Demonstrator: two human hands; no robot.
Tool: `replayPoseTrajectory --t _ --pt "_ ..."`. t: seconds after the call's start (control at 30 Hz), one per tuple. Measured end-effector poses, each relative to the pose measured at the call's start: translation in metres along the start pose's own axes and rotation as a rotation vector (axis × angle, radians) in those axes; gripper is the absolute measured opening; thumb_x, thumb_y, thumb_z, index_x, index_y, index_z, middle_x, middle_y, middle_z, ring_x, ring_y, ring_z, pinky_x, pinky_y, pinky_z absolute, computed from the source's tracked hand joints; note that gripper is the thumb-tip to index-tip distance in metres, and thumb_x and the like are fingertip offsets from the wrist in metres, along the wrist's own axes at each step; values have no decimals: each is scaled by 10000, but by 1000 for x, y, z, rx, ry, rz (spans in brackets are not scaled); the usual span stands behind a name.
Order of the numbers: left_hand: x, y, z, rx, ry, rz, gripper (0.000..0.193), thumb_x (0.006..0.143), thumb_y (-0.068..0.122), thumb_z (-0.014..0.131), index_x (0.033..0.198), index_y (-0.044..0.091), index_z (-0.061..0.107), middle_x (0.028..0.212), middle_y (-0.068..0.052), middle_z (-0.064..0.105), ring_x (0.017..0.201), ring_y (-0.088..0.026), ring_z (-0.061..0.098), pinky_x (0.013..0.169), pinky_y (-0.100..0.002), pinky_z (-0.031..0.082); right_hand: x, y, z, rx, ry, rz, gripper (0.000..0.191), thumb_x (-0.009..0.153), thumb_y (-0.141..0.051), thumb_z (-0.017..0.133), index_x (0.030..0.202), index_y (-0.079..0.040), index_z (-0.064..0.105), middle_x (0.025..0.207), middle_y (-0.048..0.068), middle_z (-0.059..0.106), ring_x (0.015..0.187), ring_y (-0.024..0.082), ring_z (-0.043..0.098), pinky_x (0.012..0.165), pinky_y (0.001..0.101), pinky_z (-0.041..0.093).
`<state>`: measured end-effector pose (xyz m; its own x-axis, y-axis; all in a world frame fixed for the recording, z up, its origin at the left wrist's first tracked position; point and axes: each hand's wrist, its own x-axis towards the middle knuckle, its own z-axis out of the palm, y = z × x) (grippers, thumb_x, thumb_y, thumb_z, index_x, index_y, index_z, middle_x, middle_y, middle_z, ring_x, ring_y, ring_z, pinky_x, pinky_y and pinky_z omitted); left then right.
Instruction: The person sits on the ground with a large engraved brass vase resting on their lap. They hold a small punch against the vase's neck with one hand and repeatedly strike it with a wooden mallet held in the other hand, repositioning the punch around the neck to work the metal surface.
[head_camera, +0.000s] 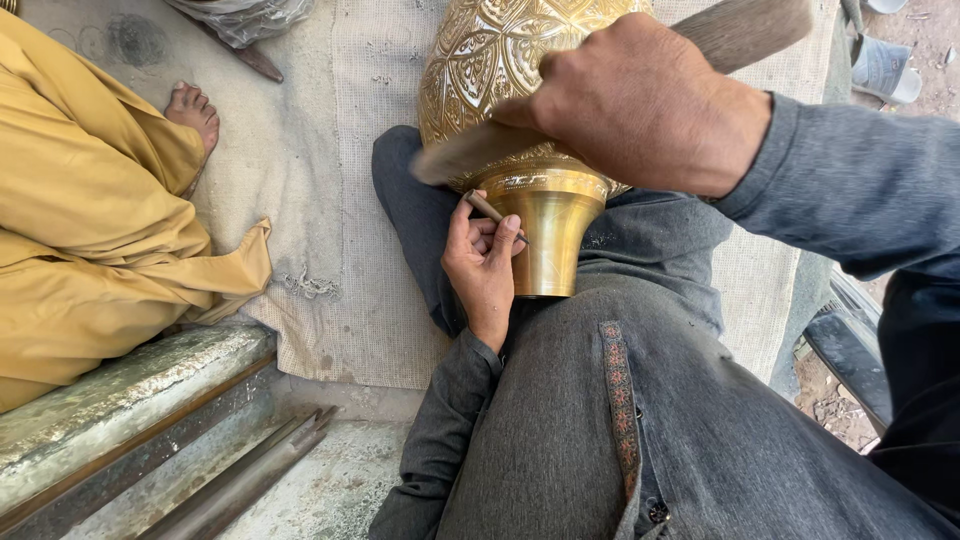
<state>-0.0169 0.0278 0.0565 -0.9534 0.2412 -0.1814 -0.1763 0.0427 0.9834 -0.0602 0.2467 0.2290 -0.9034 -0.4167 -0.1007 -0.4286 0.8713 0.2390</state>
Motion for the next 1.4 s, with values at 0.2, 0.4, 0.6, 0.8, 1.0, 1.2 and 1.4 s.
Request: replayPoseTrajectory --t 0.2,0.4,0.6,0.8,1.0,1.2,1.4 --pt "0 -2 -1 4 -8 -8 582 972 143 722 1475 -18 478 892 -66 702 816 -109 729 692 -276 686 1 1 3 86 70 -10 383 930 -354 695 1313 -330 712 770 49 745 639 184 734 509 302 587" --pt "-1 -1 0 29 -3 16 551 965 135 743 1437 -41 521 894 -80 711 814 -123 736 693 -283 687 -6 2 5 121 103 -13 398 942 -338 689 1339 -327 703 764 26 740 612 174 724 499 297 577" --pt "-2 1 0 20 -1 17 576 966 134 734 1459 -34 487 880 -81 704 800 -118 729 685 -279 678 -15 6 8 -34 108 -10 303 978 -389 678 1278 -364 717 748 -3 715 603 135 699 489 259 550" --pt "-3 2 0 22 -14 35 578 977 120 728 1478 -38 487 879 -76 702 802 -110 724 697 -279 677 -21 9 8 69 97 5 310 1024 -410 679 1311 -304 730 713 -16 703 548 104 657 467 241 515" --pt "-3 2 2 52 -11 36 567 967 122 735 1459 -36 499 868 -71 704 790 -102 729 690 -274 678 -23 11 -4 211 224 -3 496 882 -393 743 1353 -238 724 780 6 729 596 127 675 540 258 552" --pt "-4 6 3 73 -8 16 555 959 124 745 1437 -45 518 859 -76 709 762 -105 725 659 -267 663 -27 8 -2 189 167 18 432 907 -415 757 1288 -211 748 794 19 740 595 127 666 549 274 559" --pt "-5 8 1 77 -18 26 560 961 125 743 1439 -56 516 857 -78 710 751 -106 718 658 -264 646 -31 11 5 121 247 20 362 905 -401 757 1248 -287 786 789 -22 741 570 79 645 485 227 506"
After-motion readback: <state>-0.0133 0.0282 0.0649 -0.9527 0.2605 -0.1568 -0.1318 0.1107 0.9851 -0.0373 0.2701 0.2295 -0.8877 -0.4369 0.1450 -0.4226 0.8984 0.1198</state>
